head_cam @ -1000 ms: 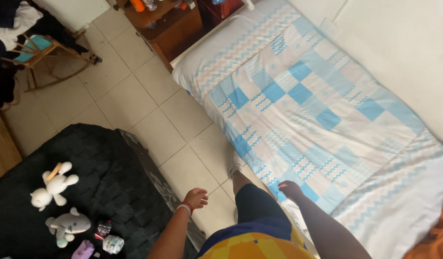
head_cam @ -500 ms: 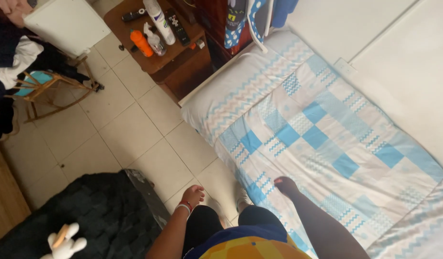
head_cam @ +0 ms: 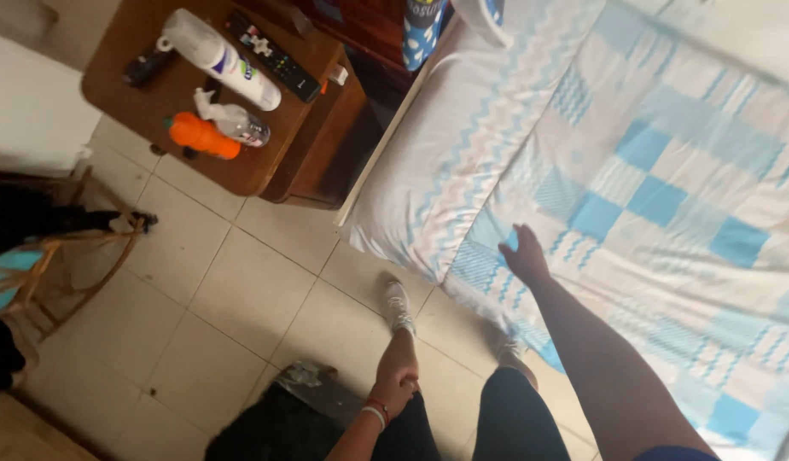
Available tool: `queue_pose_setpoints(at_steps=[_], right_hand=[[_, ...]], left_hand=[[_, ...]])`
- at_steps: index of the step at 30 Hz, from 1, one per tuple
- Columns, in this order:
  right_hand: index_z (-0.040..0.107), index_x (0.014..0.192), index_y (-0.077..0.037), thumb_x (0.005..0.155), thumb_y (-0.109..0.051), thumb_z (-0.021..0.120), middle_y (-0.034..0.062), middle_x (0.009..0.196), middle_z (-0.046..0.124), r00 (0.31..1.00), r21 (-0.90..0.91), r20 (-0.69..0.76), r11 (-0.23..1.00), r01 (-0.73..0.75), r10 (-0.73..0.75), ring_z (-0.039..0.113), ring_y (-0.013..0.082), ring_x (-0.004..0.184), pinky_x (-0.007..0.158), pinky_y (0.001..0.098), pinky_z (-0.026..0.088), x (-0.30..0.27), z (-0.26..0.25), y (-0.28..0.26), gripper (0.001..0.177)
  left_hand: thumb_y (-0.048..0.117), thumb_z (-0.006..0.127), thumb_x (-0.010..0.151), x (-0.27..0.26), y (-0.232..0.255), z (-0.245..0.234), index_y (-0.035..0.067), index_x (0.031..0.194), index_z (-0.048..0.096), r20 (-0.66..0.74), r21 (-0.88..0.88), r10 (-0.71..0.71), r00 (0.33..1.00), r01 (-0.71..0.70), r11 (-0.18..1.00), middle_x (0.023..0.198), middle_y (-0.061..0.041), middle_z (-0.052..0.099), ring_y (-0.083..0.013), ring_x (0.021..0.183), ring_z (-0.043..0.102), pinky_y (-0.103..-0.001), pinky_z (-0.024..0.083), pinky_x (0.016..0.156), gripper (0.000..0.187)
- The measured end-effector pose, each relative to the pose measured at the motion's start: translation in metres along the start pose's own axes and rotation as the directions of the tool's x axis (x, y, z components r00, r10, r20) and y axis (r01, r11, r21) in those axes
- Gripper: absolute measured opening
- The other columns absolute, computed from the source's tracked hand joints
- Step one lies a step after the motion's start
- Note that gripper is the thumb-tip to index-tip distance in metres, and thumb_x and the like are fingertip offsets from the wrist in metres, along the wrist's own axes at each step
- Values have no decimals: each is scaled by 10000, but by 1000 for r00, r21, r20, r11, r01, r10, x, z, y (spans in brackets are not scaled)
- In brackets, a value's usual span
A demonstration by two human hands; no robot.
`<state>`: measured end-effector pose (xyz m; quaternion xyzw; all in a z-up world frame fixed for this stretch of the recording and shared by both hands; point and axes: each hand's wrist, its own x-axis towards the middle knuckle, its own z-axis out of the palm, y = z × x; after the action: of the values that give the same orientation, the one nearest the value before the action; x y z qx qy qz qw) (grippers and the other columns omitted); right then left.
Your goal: Arranging stuffed toys on a bed and smoothing the bedsheet
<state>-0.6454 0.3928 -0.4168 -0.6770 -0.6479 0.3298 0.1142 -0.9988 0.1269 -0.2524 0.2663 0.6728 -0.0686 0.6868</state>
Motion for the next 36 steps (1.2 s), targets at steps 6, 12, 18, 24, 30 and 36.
queue_pose_setpoints(at_steps=[6,12,18,24,30,36], right_hand=[[283,1581,-11,909,-334,676,281,1652,215,931,180,-233,954,-241,279,197,423,1534,1242,527,195,62,85,-101,843],[755,1187,-209,964,-135,650,1,1240,761,598,379,789,879,-290,-144,716,140,1127,1057,347,554,-9,152,-301,258],[745,1206,-237,941,-238,708,-23,1191,772,693,319,720,909,-268,-48,726,126,1074,1002,361,558,14,146,-246,268],[493,1486,-57,922,-274,720,187,1477,563,950,126,-306,992,-19,57,525,350,1367,1137,455,399,172,35,-101,645],[327,1577,12,988,-323,681,264,1621,357,697,138,-698,986,-94,164,317,431,1518,1269,506,225,269,116,-118,765],[550,1424,-198,883,-245,620,96,1381,578,843,506,386,850,145,-374,559,296,1239,1069,454,417,96,160,-245,547]], left_hand=[[232,441,932,31,-24,-97,239,1166,733,-142,64,-54,988,64,996,1031,56,790,-107,930,750,-313,582,925,374],[235,457,874,56,-43,-131,182,1125,720,-67,36,-17,998,20,999,959,25,767,-123,884,723,-311,555,894,367],[144,520,834,68,-31,-154,192,1064,733,-52,149,70,996,-61,987,890,37,783,-90,797,728,-286,584,843,317],[212,564,817,113,-22,-175,247,1016,768,-168,185,157,973,-126,975,831,89,809,-59,699,763,-210,621,733,288],[323,530,850,122,85,-190,248,1020,769,-47,357,293,955,-258,898,814,123,799,-55,748,749,-212,593,732,303],[173,551,954,143,308,-204,135,831,674,-185,548,914,362,-734,402,757,-27,660,-219,697,636,-344,498,682,178]])
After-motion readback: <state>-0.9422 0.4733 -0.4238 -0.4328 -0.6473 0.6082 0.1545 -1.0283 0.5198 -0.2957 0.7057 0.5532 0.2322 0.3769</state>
